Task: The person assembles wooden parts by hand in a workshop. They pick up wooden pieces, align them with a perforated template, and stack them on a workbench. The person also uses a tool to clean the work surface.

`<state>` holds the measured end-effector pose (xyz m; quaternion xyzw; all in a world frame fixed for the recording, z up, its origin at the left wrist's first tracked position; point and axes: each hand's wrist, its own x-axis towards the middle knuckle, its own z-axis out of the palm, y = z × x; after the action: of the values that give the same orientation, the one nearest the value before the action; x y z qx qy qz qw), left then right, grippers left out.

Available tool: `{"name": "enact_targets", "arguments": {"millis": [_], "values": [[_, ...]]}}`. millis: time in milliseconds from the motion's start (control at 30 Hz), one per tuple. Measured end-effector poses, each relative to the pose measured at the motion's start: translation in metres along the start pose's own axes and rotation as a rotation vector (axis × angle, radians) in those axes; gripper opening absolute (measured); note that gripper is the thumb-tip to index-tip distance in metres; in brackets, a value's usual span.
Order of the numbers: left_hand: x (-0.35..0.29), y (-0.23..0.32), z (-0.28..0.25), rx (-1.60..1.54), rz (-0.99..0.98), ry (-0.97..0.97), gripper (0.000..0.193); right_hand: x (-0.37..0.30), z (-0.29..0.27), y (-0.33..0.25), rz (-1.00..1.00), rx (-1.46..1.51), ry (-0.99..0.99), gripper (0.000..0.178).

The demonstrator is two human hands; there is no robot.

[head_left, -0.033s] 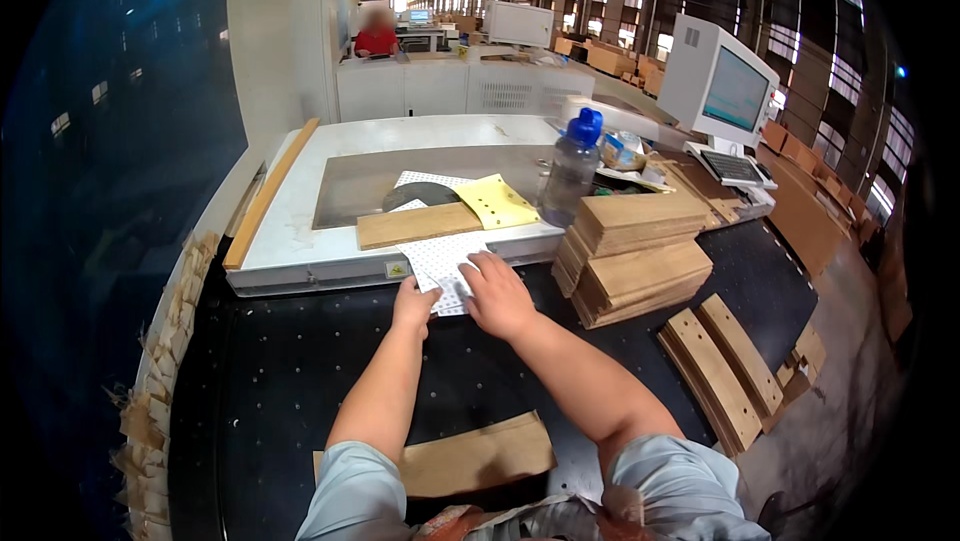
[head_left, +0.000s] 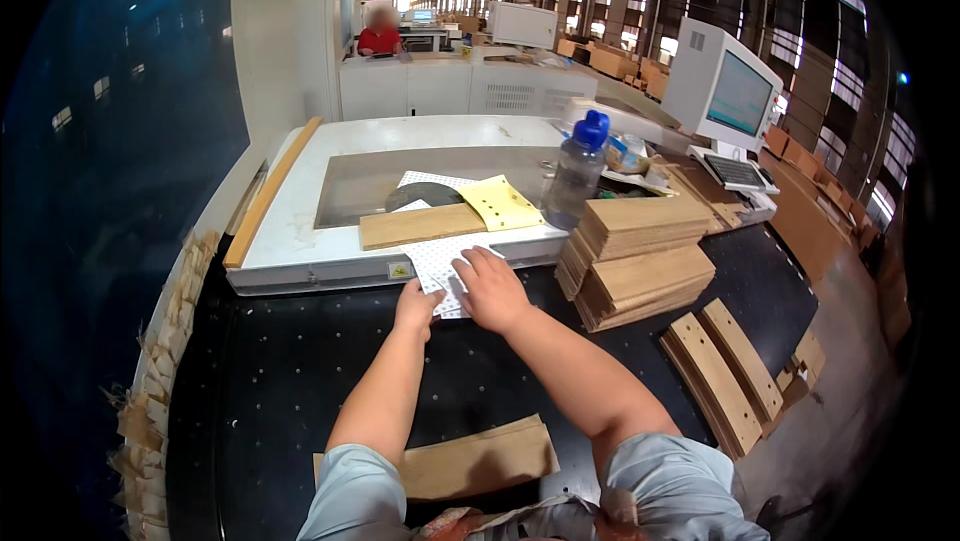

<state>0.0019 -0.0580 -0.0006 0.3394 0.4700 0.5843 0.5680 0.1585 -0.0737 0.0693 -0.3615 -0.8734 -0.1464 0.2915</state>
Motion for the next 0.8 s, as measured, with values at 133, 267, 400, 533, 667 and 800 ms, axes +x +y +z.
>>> {"name": "enact_targets", "arguments": {"millis": [133,267,400,533,667,800], "values": [[0.004,-0.002,-0.007,-0.084,-0.041,-0.059,0.037,0.044,0.040,-0.003,0.115,0.222,-0.246,0.056],[0.012,-0.014,-0.015,-0.191,0.045,-0.118,0.036,0.069,0.064,-0.011,0.034,-0.033,-0.247,0.059],[0.013,-0.025,-0.020,-0.237,0.013,-0.160,0.038,0.091,0.057,-0.019,0.176,-0.215,-0.591,0.057],[0.013,-0.026,-0.020,-0.328,0.028,-0.182,0.037,0.108,0.076,-0.024,0.229,-0.316,-0.607,0.036],[-0.002,-0.004,-0.015,-0.371,-0.063,-0.193,0.036,0.117,0.089,-0.018,0.212,-0.413,-0.545,0.025],[-0.026,0.010,-0.032,-0.372,-0.090,-0.238,0.043,0.122,0.094,-0.015,0.227,-0.336,-0.518,0.023]]}}
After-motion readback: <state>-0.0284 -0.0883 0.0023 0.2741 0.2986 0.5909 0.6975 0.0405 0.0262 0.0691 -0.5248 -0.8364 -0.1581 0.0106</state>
